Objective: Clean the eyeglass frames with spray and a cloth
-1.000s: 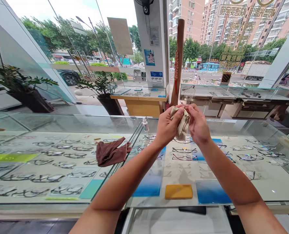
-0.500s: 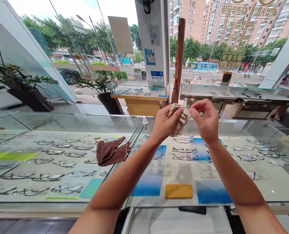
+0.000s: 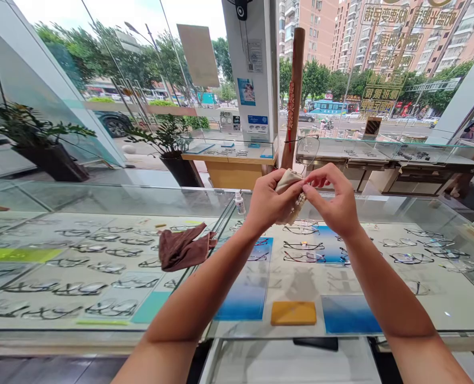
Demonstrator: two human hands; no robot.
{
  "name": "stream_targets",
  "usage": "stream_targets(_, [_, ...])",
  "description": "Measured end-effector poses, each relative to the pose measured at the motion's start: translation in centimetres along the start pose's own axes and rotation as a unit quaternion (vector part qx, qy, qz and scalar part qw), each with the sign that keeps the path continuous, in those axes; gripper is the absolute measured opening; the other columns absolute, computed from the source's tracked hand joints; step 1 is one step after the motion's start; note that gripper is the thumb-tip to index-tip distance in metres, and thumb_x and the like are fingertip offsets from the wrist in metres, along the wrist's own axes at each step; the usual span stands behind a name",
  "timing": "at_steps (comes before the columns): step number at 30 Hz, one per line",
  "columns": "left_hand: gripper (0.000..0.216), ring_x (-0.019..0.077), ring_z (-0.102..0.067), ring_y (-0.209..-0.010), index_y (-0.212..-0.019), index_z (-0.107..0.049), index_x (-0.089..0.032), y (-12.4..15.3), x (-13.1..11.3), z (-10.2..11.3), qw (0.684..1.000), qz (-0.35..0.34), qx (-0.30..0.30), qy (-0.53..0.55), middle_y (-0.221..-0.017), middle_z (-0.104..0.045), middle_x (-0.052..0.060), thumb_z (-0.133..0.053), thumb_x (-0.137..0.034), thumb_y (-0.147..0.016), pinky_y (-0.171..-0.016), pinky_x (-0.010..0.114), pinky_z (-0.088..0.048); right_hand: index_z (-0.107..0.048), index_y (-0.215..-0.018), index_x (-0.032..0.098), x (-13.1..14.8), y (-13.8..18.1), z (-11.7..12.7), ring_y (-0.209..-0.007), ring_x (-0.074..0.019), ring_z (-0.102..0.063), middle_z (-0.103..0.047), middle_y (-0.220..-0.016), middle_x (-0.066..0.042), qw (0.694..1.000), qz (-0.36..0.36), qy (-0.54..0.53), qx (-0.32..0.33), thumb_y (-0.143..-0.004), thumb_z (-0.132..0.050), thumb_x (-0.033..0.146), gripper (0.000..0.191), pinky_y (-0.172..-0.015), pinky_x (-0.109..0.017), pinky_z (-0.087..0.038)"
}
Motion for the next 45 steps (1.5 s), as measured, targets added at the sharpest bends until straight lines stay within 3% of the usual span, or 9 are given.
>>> stream_targets(7, [0.032, 0.0107, -0.049, -0.060, -0.072, -0.068, -0.016, -0.2, 0.1, -0.3, 0.995, 0.021, 0.097, -0.020, -0.065, -0.060, -0.001, -0.082, -0.044, -0.077, -0.056, 0.023, -0.038, -0.066, -0.085, 0.027, 1.0, -0.1, -0.5, -0.079, -0.0186, -0.056, -0.063, -0.079, 0.002, 0.996, 0.050, 0.024, 0.068, -0.091, -0.065, 0.023, 0.007, -0.082, -0.040, -0.044])
stream_targets(19, [0.031, 0.0106, -0.047, -0.061, -0.068, -0.065, -0.016, 0.0, -2.0, -0.2, 0.983, -0.005, 0.161, -0.087, -0.063, -0.056, -0.002, -0.077, -0.041, -0.081, -0.057, 0.023, -0.036, -0.062, -0.090, 0.026, 0.4, 0.6, -1.7, -0.067, -0.0125, -0.055, -0.061, -0.073, 0.005, 0.988, -0.022, -0.043, 0.150, -0.091, -0.063, 0.019, 0.008, -0.070, -0.032, -0.047])
stream_targets(33, [0.023, 0.0104, -0.041, -0.058, -0.068, -0.061, -0.018, 0.3, -2.9, 0.0, 0.974, -0.067, 0.147, -0.158, -0.059, -0.052, -0.004, -0.071, -0.033, -0.083, -0.056, 0.024, -0.031, -0.058, -0.085, 0.025, 0.5, 0.4, -1.6, -0.066, -0.0117, -0.057, -0.064, -0.073, 0.005, 0.988, -0.046, -0.056, 0.140, -0.087, -0.065, 0.020, 0.009, -0.067, -0.029, -0.048])
stream_targets(38, [0.013, 0.0115, -0.039, -0.056, -0.073, -0.062, -0.020, 0.5, -3.5, 0.4, 0.940, -0.141, 0.097, -0.296, -0.060, -0.053, -0.004, -0.071, -0.025, -0.081, -0.057, 0.026, -0.028, -0.058, -0.088, 0.024, 0.4, 0.5, -1.3, -0.070, -0.0136, -0.062, -0.070, -0.080, 0.002, 0.988, -0.051, 0.013, 0.144, -0.090, -0.064, 0.021, 0.007, -0.071, -0.031, -0.048])
stream_targets(45, [0.023, 0.0133, -0.047, -0.056, -0.078, -0.062, -0.021, 1.0, -3.6, 0.1, 0.896, -0.217, 0.065, -0.382, -0.063, -0.059, -0.001, -0.069, -0.037, -0.093, -0.056, 0.027, -0.024, -0.059, -0.089, 0.024, -0.1, 0.6, -1.1, -0.072, -0.0163, -0.064, -0.072, -0.080, 0.001, 0.988, -0.059, 0.073, 0.127, -0.091, -0.063, 0.021, 0.006, -0.072, -0.033, -0.045])
Point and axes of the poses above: each hand's wrist, its own y-axis away from the middle knuckle, its own z-axis out of the back of the hand, x = y × z, the point moved 9 cm from there along -y, towards the middle knuckle
